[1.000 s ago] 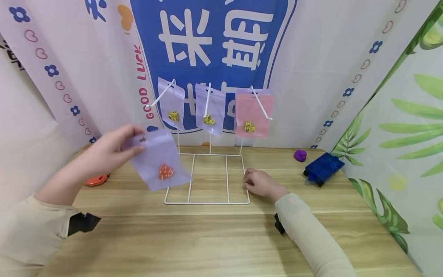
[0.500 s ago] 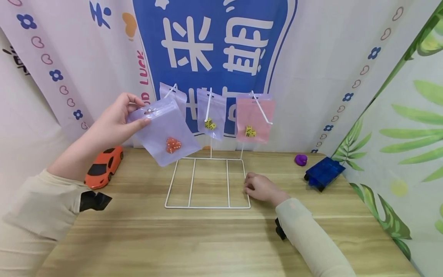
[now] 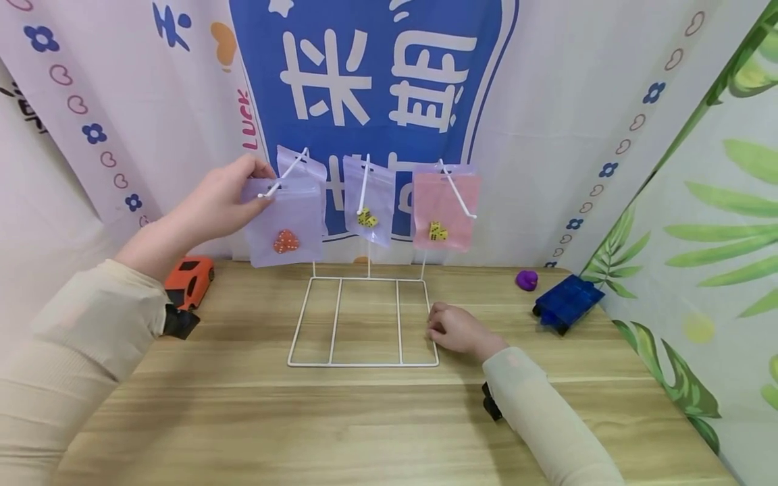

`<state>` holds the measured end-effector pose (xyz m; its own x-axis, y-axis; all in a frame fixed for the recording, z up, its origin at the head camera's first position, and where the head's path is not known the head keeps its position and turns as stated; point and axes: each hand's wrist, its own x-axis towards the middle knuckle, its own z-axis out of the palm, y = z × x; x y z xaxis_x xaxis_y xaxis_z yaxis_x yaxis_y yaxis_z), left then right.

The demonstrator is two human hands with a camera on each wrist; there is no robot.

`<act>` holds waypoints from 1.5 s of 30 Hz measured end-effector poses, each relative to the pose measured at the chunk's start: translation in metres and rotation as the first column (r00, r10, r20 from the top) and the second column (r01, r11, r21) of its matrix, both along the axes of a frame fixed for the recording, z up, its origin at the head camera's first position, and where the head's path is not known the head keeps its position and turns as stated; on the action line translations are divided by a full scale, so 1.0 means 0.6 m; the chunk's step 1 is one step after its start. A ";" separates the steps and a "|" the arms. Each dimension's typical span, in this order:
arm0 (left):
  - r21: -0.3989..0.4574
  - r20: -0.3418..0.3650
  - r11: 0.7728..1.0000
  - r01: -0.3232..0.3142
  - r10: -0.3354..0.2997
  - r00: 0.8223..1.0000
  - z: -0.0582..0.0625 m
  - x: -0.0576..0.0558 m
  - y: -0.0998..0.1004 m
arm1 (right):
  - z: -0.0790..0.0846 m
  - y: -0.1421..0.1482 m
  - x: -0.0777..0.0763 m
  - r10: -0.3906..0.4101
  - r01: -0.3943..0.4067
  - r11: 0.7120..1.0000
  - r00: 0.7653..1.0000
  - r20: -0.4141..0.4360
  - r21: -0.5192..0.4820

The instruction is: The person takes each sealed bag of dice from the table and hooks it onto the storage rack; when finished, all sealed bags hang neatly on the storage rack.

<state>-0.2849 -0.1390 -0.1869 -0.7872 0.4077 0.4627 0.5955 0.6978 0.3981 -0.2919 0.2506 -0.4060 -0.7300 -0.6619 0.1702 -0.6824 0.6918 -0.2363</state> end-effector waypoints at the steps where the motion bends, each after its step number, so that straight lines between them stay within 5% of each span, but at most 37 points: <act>1: -0.013 -0.002 1.000 0.000 0.000 1.000 0.001 -0.006 0.001 | 0.000 0.001 0.000 0.004 -0.004 1.000 1.000 -0.004 -0.001; 9: -0.079 0.008 0.995 -0.052 0.053 0.999 0.001 -0.051 0.006 | -0.002 0.005 -0.001 0.020 -0.020 1.000 0.999 -0.025 -0.014; 16: -0.109 0.073 0.988 -0.110 0.119 0.990 0.001 -0.077 0.009 | -0.004 0.004 -0.005 0.011 -0.012 1.000 1.000 -0.022 -0.011; 26: -0.134 0.063 0.982 -0.133 0.142 0.988 0.000 -0.109 0.007 | -0.002 0.002 -0.005 0.000 0.000 1.000 1.000 -0.018 -0.004; 39: -0.167 0.054 0.974 -0.156 0.167 0.984 0.000 -0.113 0.018 | -0.007 0.004 -0.003 -0.006 0.006 1.000 1.000 -0.007 0.011; 45: -0.114 0.051 0.975 -0.190 0.197 0.979 -0.007 -0.101 0.013 | -0.002 -0.002 0.000 -0.005 0.005 1.000 1.000 -0.002 0.007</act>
